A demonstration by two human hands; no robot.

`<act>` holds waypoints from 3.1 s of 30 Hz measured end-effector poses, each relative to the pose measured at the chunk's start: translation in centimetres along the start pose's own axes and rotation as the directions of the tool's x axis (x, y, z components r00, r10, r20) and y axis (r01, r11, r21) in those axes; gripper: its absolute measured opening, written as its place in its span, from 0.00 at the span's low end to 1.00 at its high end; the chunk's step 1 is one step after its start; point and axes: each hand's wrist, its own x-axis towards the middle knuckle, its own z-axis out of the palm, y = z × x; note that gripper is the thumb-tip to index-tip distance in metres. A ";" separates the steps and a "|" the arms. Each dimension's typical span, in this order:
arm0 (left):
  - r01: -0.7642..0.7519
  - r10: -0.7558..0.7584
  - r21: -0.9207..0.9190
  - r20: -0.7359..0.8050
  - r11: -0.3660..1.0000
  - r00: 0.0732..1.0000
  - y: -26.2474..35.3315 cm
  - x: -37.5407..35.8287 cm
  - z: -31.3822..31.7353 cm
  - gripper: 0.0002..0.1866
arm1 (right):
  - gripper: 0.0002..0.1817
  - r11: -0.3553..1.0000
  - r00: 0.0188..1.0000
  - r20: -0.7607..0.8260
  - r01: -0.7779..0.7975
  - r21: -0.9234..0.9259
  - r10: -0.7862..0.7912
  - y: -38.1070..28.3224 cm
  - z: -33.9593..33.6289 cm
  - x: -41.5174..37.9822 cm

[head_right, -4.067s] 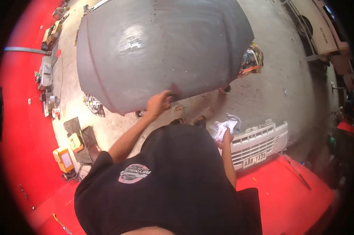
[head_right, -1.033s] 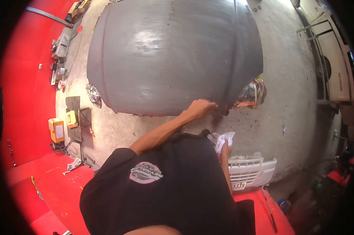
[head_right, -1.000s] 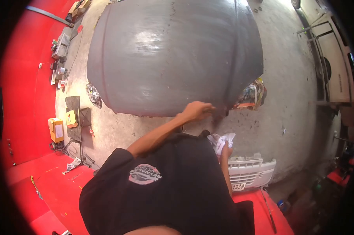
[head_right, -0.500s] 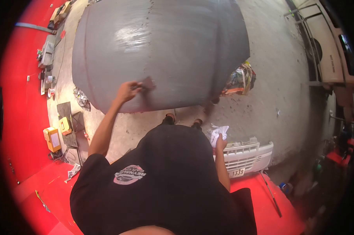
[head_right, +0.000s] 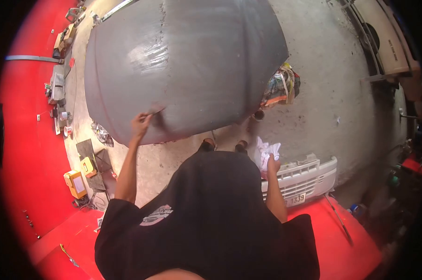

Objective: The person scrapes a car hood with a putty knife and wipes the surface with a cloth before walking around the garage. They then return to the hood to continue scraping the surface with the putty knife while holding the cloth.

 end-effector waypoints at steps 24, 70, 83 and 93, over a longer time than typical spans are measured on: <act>-0.173 0.174 -0.040 0.007 0.984 0.985 3.8 0.6 3.0 0.18 | 0.40 0.996 0.995 0.063 -0.070 -0.063 0.074 3.7 1.0 0.4; -0.630 0.560 -0.072 0.546 0.773 0.624 15.4 6.2 5.6 0.12 | 0.30 0.959 0.981 -0.098 -0.141 0.244 0.169 0.6 2.5 -13.8; -0.694 0.519 0.182 0.540 0.696 0.662 26.6 4.3 18.5 0.14 | 0.35 0.961 0.969 0.003 -0.243 0.135 0.245 7.1 1.3 -11.0; -0.459 0.415 0.052 0.350 0.887 0.840 16.6 0.0 7.8 0.18 | 0.36 0.968 0.981 -0.005 -0.193 0.162 0.196 4.5 1.1 0.1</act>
